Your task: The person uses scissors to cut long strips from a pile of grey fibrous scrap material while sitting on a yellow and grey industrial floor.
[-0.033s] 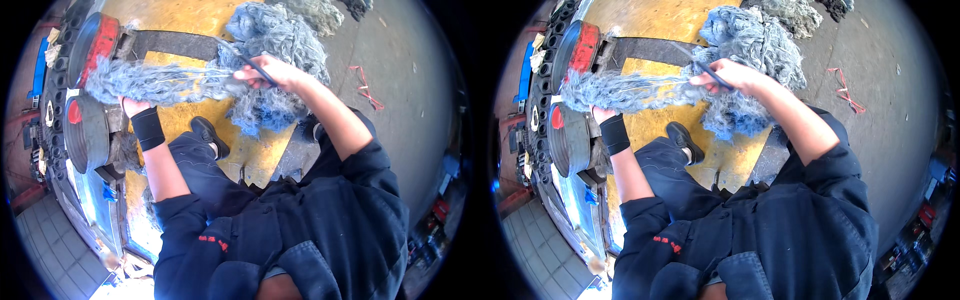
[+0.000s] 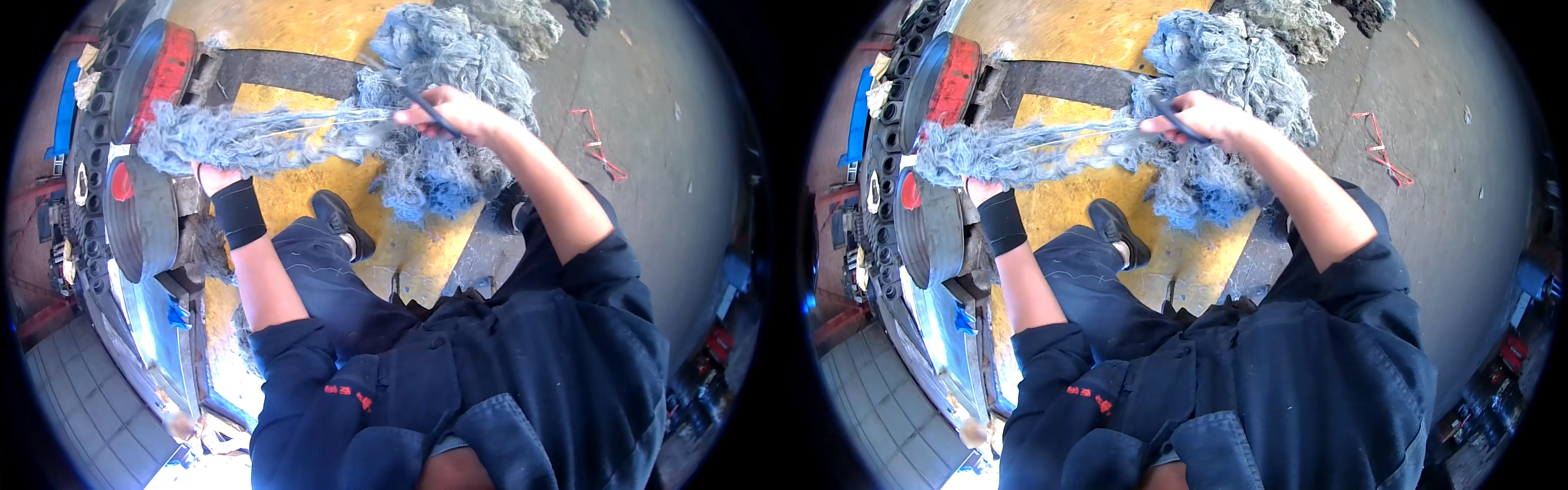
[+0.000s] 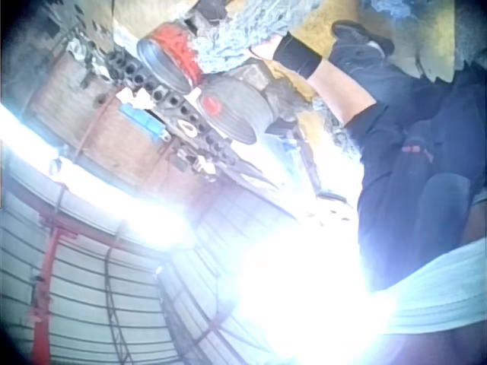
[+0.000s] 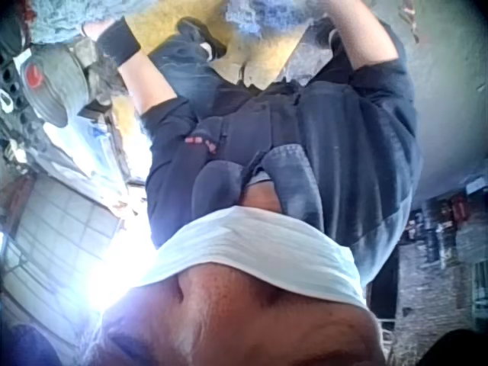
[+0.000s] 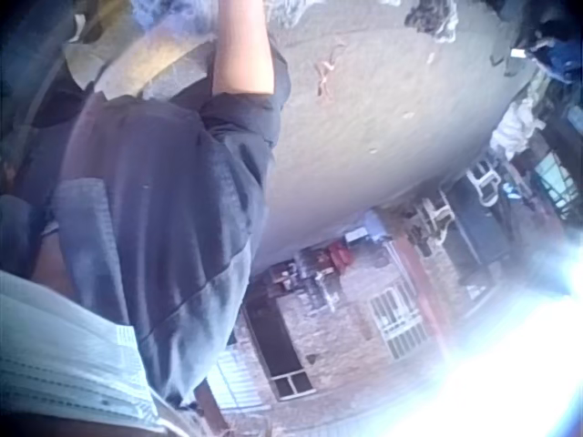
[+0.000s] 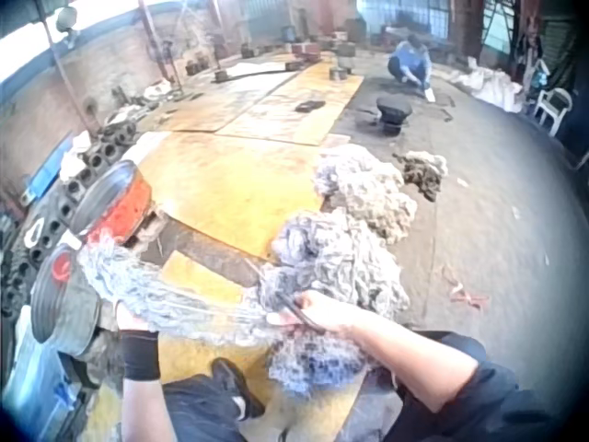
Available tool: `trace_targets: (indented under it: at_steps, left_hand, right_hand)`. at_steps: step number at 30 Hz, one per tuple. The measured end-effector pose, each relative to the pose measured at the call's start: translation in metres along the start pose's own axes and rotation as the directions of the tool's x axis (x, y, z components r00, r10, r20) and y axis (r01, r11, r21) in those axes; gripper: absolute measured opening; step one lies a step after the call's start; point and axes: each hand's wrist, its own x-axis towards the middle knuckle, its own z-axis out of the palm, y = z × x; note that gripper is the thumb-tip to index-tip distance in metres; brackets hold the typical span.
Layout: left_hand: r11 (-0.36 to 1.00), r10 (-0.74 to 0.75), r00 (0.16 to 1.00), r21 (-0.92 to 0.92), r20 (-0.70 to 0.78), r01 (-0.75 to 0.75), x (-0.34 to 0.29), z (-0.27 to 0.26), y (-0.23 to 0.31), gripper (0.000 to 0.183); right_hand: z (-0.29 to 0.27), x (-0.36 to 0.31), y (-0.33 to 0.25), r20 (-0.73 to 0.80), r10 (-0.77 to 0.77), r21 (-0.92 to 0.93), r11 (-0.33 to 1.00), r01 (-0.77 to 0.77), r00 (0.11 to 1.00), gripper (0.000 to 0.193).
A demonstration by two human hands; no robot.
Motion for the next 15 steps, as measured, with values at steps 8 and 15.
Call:
trace_targets:
  at_steps: [8, 15]
  left_hand:
    - [0.999, 0.033, 0.992, -0.017, -0.125, -0.036, 0.011, -0.057, 0.022, 0.044]
    - [0.98, 0.15, 0.968, 0.162, -0.202, -0.118, 0.028, -0.106, 0.035, 0.049]
  right_hand:
    - [-0.079, -0.004, 0.043, -0.34, 0.092, 0.26, 0.965, 0.0, 0.936, 0.023]
    - [-0.131, -0.012, 0.067, -0.694, 0.095, 0.356, 0.907, 0.225, 0.714, 0.018]
